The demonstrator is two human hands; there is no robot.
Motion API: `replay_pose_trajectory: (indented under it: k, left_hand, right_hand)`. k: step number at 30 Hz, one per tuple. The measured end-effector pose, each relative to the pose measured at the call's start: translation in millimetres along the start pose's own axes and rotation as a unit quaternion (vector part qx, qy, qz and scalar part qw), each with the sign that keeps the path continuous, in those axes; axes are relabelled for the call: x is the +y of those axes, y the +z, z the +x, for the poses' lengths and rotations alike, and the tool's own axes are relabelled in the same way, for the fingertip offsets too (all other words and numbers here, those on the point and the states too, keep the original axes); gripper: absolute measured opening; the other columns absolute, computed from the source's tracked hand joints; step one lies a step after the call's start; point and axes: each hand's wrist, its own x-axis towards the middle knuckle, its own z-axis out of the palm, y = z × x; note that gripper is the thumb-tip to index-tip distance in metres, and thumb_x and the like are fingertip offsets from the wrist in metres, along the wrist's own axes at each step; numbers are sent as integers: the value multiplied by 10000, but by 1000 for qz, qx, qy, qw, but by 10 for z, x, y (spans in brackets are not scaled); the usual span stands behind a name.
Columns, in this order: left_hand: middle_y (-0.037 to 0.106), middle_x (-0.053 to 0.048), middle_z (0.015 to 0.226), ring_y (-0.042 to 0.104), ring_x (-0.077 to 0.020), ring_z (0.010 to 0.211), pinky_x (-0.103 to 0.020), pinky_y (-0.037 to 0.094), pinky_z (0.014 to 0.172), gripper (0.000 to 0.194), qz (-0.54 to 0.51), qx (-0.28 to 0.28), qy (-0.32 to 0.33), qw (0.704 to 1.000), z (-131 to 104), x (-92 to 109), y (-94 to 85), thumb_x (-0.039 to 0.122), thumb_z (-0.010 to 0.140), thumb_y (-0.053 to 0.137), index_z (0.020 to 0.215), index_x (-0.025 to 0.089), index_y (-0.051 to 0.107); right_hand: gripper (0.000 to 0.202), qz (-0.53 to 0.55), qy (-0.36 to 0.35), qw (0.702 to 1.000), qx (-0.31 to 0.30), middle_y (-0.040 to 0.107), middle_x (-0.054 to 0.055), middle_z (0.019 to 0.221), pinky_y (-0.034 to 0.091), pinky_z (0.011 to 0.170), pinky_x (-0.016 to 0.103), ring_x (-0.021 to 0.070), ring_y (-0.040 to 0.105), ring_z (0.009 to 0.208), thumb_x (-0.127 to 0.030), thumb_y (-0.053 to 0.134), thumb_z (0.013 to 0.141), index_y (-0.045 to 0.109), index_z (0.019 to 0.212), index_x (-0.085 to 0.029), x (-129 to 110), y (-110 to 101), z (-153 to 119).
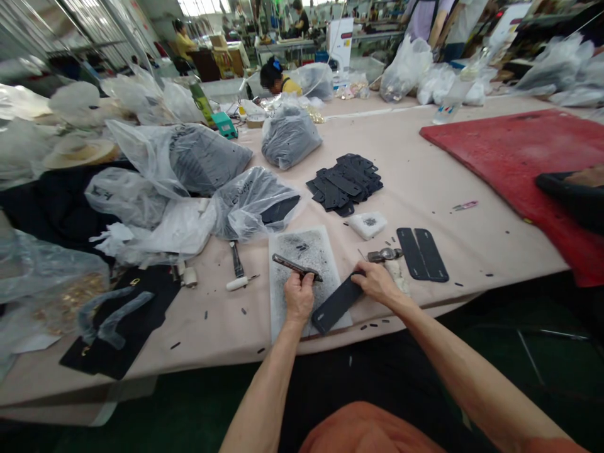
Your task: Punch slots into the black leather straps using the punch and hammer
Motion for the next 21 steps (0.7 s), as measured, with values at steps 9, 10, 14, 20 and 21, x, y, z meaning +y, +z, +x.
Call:
replay_pose_trajectory:
  k: [9,10,14,20,21]
  left_hand:
    - [703,-43,751,675,-164,655,-315,576,660,251,-216,80,-83,970,25,17,28,377,771,642,844,136,640]
    - [710,-50,760,678,-171,667,-319,575,673,241,-174,59,-68,981,-1,32,19,365,785,630,852,135,656]
    - [736,-66,842,691,-210,804,-345,554,786,195,-13,-11,18,1000,-94,96,10,311,829,583,881,166,703]
    - [736,-56,864,689,-215,837,-342,540,801,170,67,-73,68,993,-90,135,62,251,835,555,892,188,702]
    - [735,-55,867,688,-213,838,-341,538,803,169,73,-77,70,992,-81,139,67,248,837,552,897,188,699]
  right_hand:
    - [291,341,305,882,112,558,-18,524,371,438,245,158,550,481,-491,559,758,508,692,-212,233,397,-820]
    - [305,351,308,879,96,555,-19,511,361,428,240,153,541,466,-503,546,770,509,691,-211,188,434,-899]
    - [338,326,278,903,-27,535,-29,472,336,430,222,132,526,432,-505,498,822,571,726,-190,1,420,-1105]
    - [310,214,173,958,-75,629,11,629,394,561,249,154,595,586,-461,533,827,637,831,-169,-112,234,-1077]
    - [310,197,145,969,-47,648,15,678,406,604,257,164,607,643,-442,545,826,648,926,-168,-113,222,-1018]
